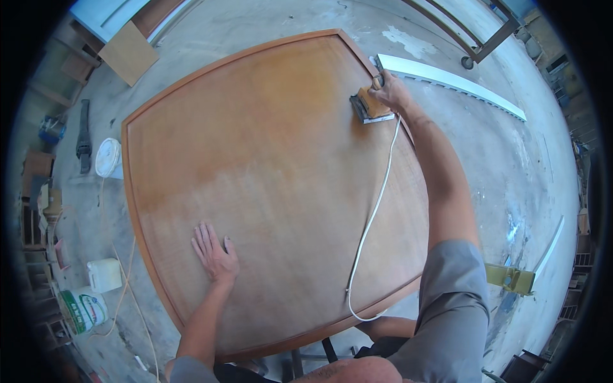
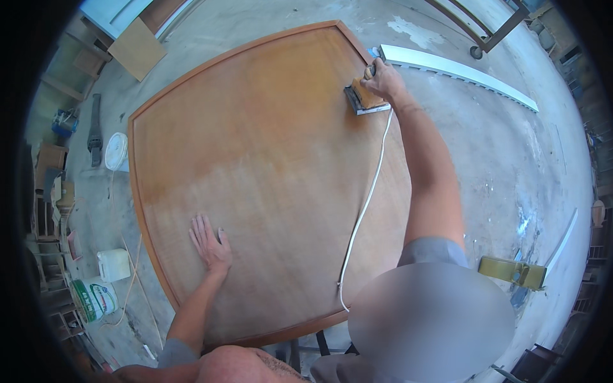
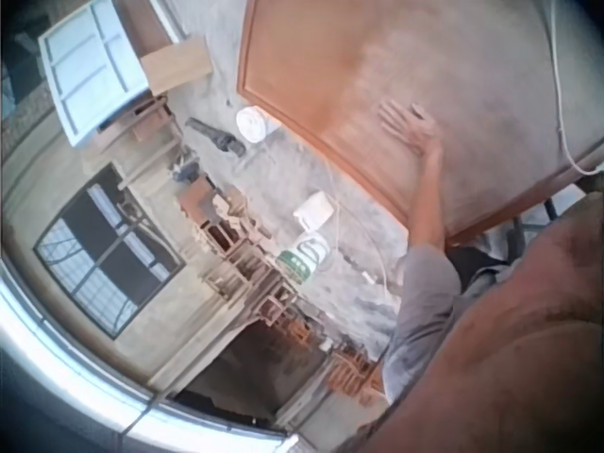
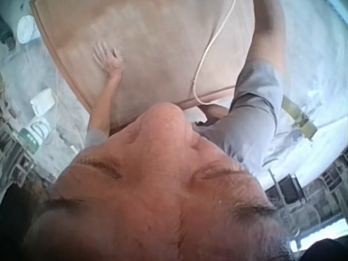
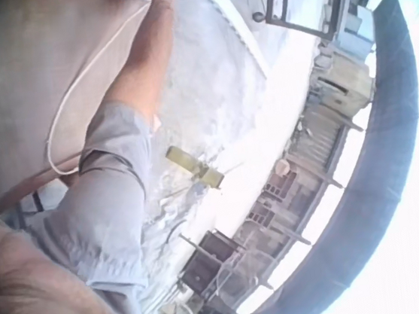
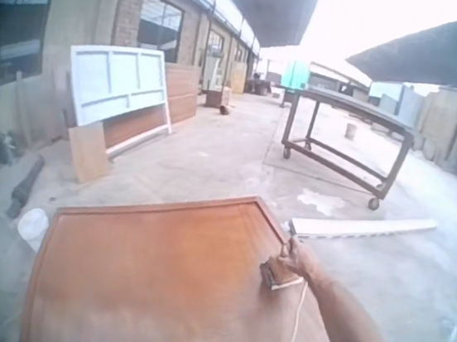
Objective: The person uses an electric sander to smooth the surface of a large wooden panel. They move the sander across the panel in a systematic manner, covering different areas to even out the finish.
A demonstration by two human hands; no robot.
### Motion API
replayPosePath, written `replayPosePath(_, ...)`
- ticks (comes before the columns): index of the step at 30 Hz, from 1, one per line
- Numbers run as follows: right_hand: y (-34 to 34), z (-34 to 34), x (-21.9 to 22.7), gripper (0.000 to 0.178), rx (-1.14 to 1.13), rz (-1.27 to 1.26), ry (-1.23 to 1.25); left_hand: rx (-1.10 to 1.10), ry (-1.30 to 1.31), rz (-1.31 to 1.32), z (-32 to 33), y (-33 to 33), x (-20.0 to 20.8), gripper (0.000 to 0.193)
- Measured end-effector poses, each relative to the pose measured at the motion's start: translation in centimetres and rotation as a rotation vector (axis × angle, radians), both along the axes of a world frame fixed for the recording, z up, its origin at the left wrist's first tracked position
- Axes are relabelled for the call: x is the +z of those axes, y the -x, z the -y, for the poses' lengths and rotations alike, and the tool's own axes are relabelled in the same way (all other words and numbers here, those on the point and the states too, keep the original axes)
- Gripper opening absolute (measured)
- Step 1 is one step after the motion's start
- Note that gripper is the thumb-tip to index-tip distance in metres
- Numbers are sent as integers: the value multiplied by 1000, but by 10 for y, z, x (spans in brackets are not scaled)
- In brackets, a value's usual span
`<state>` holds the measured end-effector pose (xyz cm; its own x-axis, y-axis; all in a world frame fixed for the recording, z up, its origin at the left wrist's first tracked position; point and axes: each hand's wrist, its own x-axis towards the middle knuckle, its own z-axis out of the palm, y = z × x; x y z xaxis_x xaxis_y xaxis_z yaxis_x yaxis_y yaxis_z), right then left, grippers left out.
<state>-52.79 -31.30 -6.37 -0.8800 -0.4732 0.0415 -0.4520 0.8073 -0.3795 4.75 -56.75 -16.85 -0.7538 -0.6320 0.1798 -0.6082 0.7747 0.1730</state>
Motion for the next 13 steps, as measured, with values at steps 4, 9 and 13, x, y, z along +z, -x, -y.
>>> replayPosePath(4, -12, -16, 4, 62, 37, -26, -25, 9, 3, -7, 1, -2, 3, 71)
replayPosePath(9, -63, -85, -1, 58, 95, -50, -1, 3, 42, -28, 2, -3, -7, 71)
replayPosePath(13, -91, -118, 5, 60, 141, -42, -33, 5, 34, -23, 1, 0, -9, 71)
